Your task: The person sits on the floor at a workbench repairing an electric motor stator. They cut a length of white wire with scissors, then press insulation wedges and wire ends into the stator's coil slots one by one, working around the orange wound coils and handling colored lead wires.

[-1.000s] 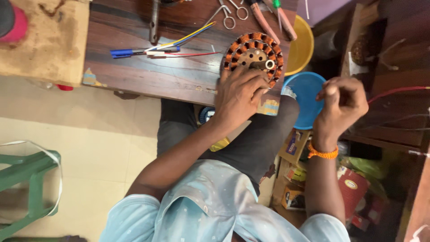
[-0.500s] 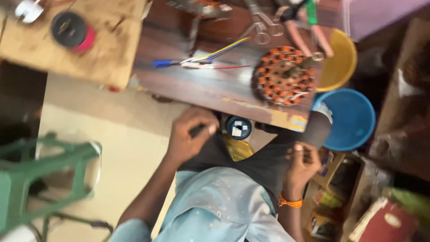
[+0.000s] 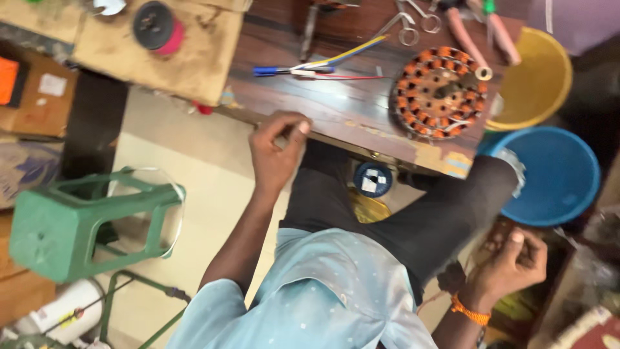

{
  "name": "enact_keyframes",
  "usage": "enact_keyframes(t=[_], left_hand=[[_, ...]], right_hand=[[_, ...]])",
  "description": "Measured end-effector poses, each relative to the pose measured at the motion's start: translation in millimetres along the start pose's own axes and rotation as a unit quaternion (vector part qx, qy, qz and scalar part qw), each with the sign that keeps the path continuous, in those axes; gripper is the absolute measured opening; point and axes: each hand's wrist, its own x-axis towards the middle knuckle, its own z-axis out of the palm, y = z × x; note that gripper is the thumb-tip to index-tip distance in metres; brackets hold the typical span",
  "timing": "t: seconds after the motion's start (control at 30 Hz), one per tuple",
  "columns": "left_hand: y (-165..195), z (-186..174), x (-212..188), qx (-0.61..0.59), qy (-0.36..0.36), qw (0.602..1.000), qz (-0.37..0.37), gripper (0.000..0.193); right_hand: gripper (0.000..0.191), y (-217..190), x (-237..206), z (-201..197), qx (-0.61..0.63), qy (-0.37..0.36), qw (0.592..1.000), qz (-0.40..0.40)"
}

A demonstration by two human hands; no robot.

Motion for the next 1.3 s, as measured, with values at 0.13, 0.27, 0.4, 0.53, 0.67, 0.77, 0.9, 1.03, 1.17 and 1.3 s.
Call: enact_keyframes(t=[0.13,0.27,0.4,0.53,0.67,0.77,0.9,1.03,1.17,1.3], left_hand=[[1.1,-23.9,8.1,-0.035,0.048,0.998,-0.037,0.005],[6.3,-22.7,2.4,0.037,0.066,0.996,0.036,0.004],[4.6,-4.1,18.3,0.111,0.005,0.977,0.182,0.011],[-7.5,33.7,65.2,0.246,-0.057,0.924,0.288,0.02],[-13.4,72.1,97.3,0.356,-0.096,0.886,0.28,0.025],[-3.4,77.5,101.4,0.354,-0.057,0.891,0.279,0.018],[26.7,27.8,102.3,0.171,0.006,0.951,0.256,0.004],[70.2,-50.1,84.4,-0.153,-0.104,0.971,0.15,0.007],[113.4,-79.6,48.4,-0.087,-0.189,0.962,0.175,0.007],[124.6,-44.1,4.2,0.027,-0.281,0.934,0.22,0.014]], right_hand=[[0.011,5.1,-8.5,4.2,0.024,-0.001,0.999,0.039],[0.007,0.2,-11.5,7.4,-0.007,-0.037,0.999,0.022],[0.009,-7.2,-9.1,10.4,-0.035,-0.068,0.997,0.0],[0.01,-9.4,-3.3,14.0,0.014,-0.084,0.996,0.004],[0.012,-11.1,-2.2,7.7,-0.008,-0.079,0.997,-0.016],[0.019,-10.7,-6.4,-0.3,-0.03,-0.056,0.998,-0.017],[0.024,-8.2,-11.8,-13.9,-0.03,-0.031,0.999,-0.012],[0.027,-15.3,-5.4,-19.2,0.07,-0.055,0.996,-0.01],[0.026,-63.9,5.9,-1.4,0.148,-0.182,0.962,-0.138],[0.017,-154.7,-2.5,26.5,-0.031,-0.309,0.868,-0.387]])
